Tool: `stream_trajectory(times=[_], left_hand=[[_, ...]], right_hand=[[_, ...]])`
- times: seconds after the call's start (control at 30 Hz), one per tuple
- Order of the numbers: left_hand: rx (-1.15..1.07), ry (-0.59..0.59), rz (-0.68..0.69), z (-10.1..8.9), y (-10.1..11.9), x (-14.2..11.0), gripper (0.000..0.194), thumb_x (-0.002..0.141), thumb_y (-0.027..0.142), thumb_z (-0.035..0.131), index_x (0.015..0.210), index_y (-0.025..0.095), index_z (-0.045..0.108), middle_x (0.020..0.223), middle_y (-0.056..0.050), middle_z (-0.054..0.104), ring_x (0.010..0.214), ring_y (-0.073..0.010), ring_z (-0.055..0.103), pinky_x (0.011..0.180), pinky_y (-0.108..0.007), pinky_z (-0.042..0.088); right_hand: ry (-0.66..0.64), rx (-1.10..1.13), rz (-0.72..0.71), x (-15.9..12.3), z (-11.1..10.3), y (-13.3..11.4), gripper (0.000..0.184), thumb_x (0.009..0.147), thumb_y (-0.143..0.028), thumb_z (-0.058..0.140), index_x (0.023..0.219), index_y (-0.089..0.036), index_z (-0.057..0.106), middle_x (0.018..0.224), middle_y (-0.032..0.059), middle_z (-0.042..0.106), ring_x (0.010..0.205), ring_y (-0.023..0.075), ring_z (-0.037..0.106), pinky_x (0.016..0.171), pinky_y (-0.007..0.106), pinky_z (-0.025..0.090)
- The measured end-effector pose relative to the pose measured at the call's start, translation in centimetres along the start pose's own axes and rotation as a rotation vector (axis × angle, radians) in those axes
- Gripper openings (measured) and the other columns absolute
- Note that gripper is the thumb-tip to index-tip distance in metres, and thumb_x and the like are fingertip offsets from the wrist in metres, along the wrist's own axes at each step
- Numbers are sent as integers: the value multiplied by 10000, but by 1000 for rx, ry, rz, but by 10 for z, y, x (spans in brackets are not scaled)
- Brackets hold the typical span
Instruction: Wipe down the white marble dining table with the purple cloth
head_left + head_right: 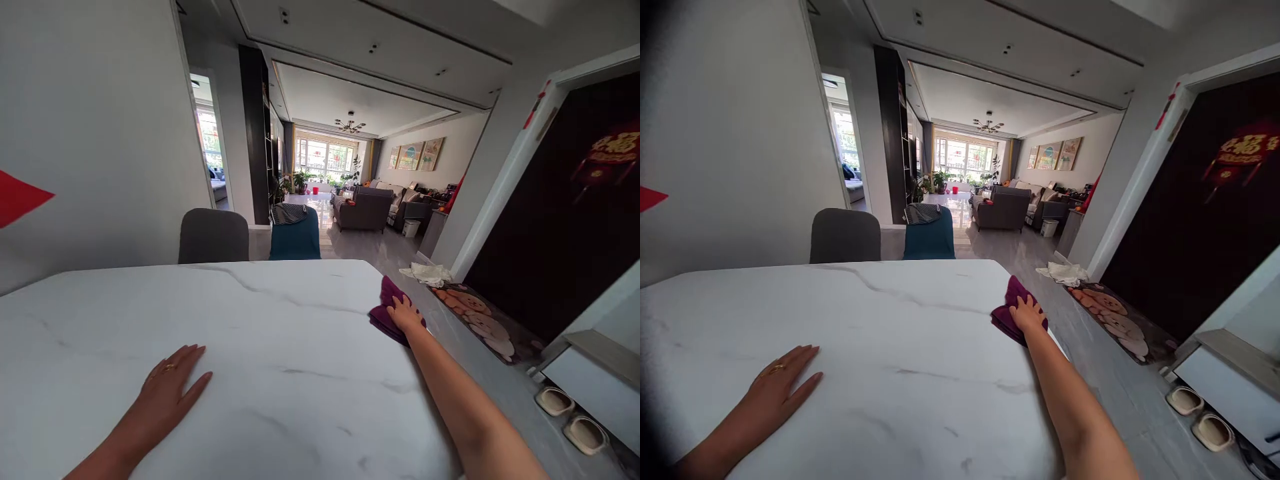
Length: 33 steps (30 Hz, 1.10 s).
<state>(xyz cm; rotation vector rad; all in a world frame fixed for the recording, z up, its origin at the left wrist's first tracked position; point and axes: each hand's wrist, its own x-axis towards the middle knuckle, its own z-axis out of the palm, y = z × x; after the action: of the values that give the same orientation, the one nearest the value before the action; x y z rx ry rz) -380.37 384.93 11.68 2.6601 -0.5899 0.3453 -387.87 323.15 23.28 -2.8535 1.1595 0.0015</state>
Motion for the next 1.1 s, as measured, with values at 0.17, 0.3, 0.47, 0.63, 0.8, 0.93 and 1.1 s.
stream_trajectory(times=[0.17,0.3,0.47,0.63,0.8,0.93,1.1], left_hand=[[-12,33,24,0,2,1,722,977,607,347,1489,137,544,1541,-147,545,1504,-319,403,1244,-521,317],[-6,45,44,-3,5,1,776,966,623,287,1481,102,543,1532,-172,545,1489,-325,418,1242,-518,305],[-13,31,52,-3,6,2,825,962,636,256,1487,62,530,1533,-199,534,1499,-340,395,1247,-524,274],[-21,11,56,-6,7,2,824,965,630,249,1493,57,518,1538,-200,529,1516,-348,362,1248,-537,260],[-34,19,70,-6,10,3,826,969,630,245,1495,51,512,1537,-206,525,1509,-350,372,1250,-532,254],[-23,22,72,-7,10,3,800,980,609,232,1490,58,509,1544,-206,518,1487,-349,401,1243,-535,271],[-23,14,96,-9,10,4,782,988,602,230,1478,60,509,1539,-205,518,1461,-356,427,1231,-532,286]], right_hand=[[-12,-29,-7,-74,-8,43,629,1013,-456,364,1623,-305,347,1738,78,165,1511,401,309,1131,606,365],[-7,-49,-24,-131,-11,74,627,1020,-424,355,1632,-293,331,1739,81,160,1514,395,319,1138,589,378],[6,-78,-28,-187,-2,113,640,1011,-401,368,1635,-264,337,1728,130,183,1474,412,390,1119,581,400],[109,-49,-80,-224,12,148,627,997,-377,391,1608,-238,399,1710,137,243,1495,361,378,1151,523,383],[139,-6,-108,-253,17,168,626,968,-320,407,1582,-204,443,1692,124,293,1536,317,324,1210,482,334],[71,5,-111,-276,7,177,658,942,-309,452,1588,-189,430,1699,137,267,1554,301,292,1236,446,309],[0,14,-114,-301,-14,183,769,887,-394,582,1598,-164,403,1657,191,315,1515,326,360,1229,440,319]])
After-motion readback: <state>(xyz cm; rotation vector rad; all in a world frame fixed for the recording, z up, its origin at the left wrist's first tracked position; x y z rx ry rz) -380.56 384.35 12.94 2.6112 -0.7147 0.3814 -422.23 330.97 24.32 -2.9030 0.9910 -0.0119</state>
